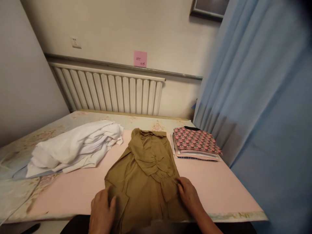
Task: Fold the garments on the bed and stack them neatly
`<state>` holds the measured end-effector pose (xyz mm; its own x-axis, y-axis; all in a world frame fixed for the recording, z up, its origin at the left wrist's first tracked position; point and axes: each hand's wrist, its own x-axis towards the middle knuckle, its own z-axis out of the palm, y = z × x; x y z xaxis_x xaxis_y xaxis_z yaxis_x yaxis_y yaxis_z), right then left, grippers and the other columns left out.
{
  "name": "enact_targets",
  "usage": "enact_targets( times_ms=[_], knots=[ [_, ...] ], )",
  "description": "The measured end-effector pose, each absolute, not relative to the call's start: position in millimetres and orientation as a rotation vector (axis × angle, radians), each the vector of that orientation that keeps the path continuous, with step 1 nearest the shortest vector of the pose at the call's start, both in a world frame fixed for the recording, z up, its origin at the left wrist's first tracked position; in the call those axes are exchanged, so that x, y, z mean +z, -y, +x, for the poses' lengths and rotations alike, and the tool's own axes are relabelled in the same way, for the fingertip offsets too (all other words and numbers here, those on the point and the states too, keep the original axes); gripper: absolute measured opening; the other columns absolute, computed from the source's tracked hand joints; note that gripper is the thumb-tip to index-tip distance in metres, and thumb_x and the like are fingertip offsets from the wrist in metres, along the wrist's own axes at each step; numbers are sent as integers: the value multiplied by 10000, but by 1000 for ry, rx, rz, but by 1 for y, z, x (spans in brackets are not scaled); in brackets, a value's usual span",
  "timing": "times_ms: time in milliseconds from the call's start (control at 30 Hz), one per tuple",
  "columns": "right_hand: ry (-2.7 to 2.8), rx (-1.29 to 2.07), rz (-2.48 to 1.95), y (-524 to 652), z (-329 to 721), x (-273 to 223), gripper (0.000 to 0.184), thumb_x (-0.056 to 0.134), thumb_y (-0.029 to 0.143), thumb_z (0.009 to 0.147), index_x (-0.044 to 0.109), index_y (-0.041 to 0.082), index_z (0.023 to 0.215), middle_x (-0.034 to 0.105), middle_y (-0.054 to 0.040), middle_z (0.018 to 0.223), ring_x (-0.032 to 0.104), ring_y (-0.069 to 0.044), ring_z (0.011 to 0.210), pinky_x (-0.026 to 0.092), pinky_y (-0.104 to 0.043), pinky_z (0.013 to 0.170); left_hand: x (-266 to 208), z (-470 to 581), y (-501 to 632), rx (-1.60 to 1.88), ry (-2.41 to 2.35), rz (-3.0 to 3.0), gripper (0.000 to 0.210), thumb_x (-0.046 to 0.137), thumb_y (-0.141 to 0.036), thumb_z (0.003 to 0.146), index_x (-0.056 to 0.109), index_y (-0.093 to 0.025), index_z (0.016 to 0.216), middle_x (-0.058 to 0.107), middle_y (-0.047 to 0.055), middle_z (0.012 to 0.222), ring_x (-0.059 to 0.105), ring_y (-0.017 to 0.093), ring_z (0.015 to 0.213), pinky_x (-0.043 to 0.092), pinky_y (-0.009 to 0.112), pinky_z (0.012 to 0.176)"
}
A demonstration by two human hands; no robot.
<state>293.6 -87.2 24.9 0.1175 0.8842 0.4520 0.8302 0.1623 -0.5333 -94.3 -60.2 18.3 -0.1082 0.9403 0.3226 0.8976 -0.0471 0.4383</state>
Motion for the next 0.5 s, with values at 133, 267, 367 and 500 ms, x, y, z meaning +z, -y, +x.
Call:
enact_targets(
  times_ms=[133,267,367,500],
  knots=[
    [1723,147,-1635,67,288,30,311,448,175,841,678,228,1043,693,-86,1035,644,-237,979,518,-387,896,26,-84,13,883,-2036,2094,456,367,-353,858,580,-75,1149,602,173,1138,529,294,1103,408,431,1006],
    [1791,191,-1646,26,284,39,315,441,174,847,680,220,1047,700,-84,1050,649,-232,989,511,-381,905,31,-78,-41,853,-2057,2091,413,362,-313,860,589,-95,1128,611,160,1137,531,289,1105,415,424,979],
    [1882,209,-1646,-21,278,51,334,426,157,849,672,207,1069,701,-80,1074,643,-219,1017,493,-364,926,27,-79,-77,782,-2069,2060,397,357,-301,870,591,-114,1130,620,140,1113,538,284,1095,423,415,950],
    [2042,161,-1634,-99,266,66,358,416,130,860,649,198,1124,696,-78,1112,637,-200,1040,480,-328,919,14,-84,-104,757,-2037,2060,363,361,-272,878,614,-137,1101,643,123,1093,552,278,1053,410,409,946]
  ],
)
